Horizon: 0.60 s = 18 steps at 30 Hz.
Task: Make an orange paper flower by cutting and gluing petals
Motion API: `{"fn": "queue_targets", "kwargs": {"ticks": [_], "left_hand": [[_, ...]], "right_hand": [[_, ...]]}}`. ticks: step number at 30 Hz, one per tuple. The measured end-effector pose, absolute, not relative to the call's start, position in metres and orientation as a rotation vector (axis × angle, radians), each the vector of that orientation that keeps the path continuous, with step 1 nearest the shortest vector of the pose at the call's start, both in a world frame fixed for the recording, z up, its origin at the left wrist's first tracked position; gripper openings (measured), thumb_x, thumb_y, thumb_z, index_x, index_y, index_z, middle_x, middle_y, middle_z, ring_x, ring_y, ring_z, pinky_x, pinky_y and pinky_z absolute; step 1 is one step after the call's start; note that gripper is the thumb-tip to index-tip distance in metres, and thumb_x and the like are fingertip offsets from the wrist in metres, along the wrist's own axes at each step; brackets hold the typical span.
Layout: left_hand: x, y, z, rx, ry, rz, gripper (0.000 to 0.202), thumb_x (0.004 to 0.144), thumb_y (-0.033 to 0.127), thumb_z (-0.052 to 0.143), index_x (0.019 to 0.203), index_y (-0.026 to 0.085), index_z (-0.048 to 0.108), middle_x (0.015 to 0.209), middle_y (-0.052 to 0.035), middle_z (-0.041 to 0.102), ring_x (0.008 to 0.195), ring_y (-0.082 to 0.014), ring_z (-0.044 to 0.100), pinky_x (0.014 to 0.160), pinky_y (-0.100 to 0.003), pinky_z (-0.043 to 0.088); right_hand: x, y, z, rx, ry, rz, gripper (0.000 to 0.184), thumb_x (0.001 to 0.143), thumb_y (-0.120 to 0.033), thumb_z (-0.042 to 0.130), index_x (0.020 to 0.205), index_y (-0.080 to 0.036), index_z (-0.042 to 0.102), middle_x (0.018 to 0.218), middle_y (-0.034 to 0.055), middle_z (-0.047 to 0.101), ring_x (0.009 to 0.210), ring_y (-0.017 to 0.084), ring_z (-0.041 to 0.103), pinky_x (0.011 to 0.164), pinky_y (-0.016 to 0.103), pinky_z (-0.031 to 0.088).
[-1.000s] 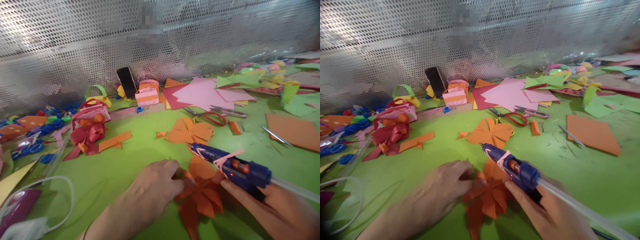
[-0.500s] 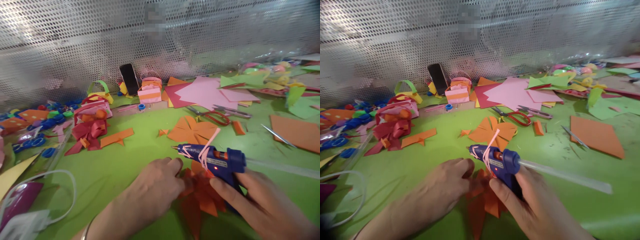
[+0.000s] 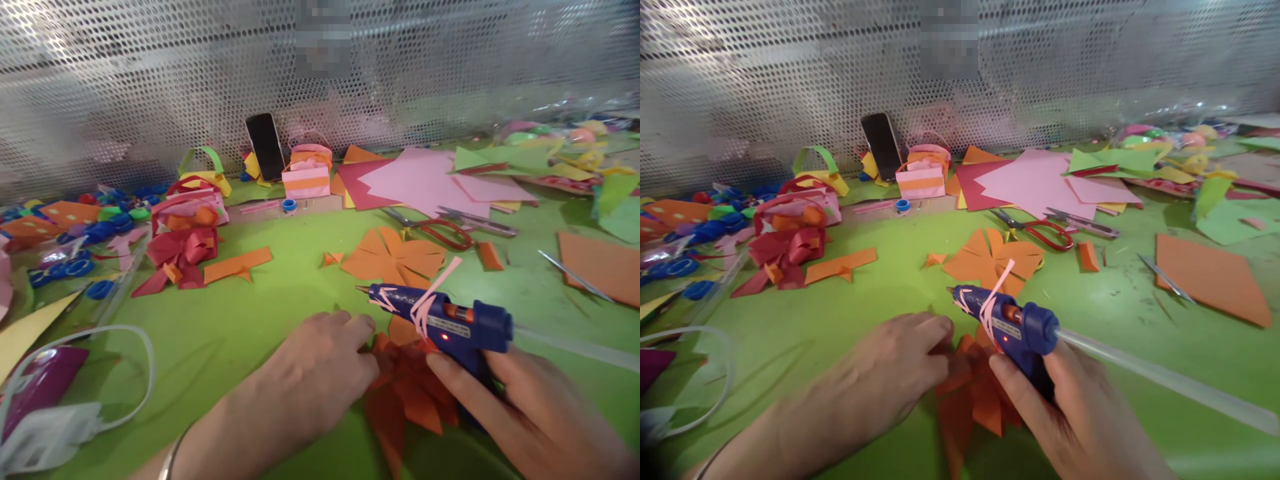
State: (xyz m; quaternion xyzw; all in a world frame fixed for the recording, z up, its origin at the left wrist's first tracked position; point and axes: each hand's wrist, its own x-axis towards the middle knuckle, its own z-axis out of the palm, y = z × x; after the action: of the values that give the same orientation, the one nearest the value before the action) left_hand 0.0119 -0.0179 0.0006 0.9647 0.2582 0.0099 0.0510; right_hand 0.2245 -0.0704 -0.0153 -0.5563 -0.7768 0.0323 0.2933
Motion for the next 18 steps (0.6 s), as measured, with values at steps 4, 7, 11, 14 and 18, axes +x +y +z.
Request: {"fn": "queue_targets", "kwargs": {"ticks": [4, 7, 11, 14, 18], "left_hand": [[0.0126, -0.0175, 0.0024, 2.943, 0.799, 0.015, 0.007, 0.091, 0.027, 0.058, 0.095, 0.024, 0.064, 0.076, 0.0011, 0.054, 0.063, -0.0164, 0.048, 0.050, -0.030, 0.028], [0.0141, -0.0170, 0.0066, 2.946, 0.786, -0.058, 0.012, 0.092, 0.025, 0.055, 0.099, 0.023, 0.065, 0.076, 0.0001, 0.054, 0.063, -0.0166, 0.049, 0.050, -0.029, 0.028], [0.0148, -0.0169, 0.0087, 2.958, 0.759, -0.005, 0.015, 0.091, 0.020, 0.053, 0.102, 0.021, 0.063, 0.077, -0.0008, 0.055, 0.061, -0.0174, 0.049, 0.050, -0.031, 0.033], [0.0138, -0.0173, 0.0071, 2.951, 0.720, 0.021, 0.019, 0.091, 0.019, 0.054, 0.108, 0.023, 0.061, 0.079, -0.0003, 0.056, 0.060, -0.0177, 0.049, 0.050, -0.031, 0.035], [0.0128, -0.0177, 0.0056, 2.961, 0.660, 0.025, 0.015, 0.090, 0.021, 0.057, 0.103, 0.023, 0.063, 0.079, -0.0004, 0.057, 0.063, -0.0180, 0.050, 0.053, -0.032, 0.038]], "right_hand": [[0.2247, -0.0710, -0.0144, -1.474, -2.051, 0.112, 0.055, 0.102, -0.052, 0.030, 0.063, -0.025, 0.060, 0.043, -0.0021, 0.061, 0.033, 0.013, 0.059, 0.030, 0.018, 0.045], [0.2228, -0.0703, -0.0123, -1.483, -2.012, 0.146, 0.058, 0.100, -0.056, 0.030, 0.062, -0.025, 0.061, 0.039, -0.0023, 0.058, 0.030, 0.013, 0.056, 0.029, 0.020, 0.044], [0.2211, -0.0694, -0.0125, -1.515, -1.956, 0.248, 0.054, 0.098, -0.058, 0.035, 0.075, -0.023, 0.068, 0.037, -0.0040, 0.054, 0.026, 0.015, 0.052, 0.025, 0.022, 0.041], [0.2223, -0.0696, -0.0138, -1.549, -1.898, 0.343, 0.046, 0.095, -0.057, 0.042, 0.088, -0.022, 0.071, 0.038, -0.0047, 0.056, 0.028, 0.015, 0.052, 0.027, 0.023, 0.042], [0.2242, -0.0701, -0.0133, -1.534, -1.918, 0.378, 0.041, 0.094, -0.052, 0.043, 0.083, -0.024, 0.070, 0.041, -0.0036, 0.058, 0.031, 0.016, 0.055, 0.030, 0.024, 0.043]]}}
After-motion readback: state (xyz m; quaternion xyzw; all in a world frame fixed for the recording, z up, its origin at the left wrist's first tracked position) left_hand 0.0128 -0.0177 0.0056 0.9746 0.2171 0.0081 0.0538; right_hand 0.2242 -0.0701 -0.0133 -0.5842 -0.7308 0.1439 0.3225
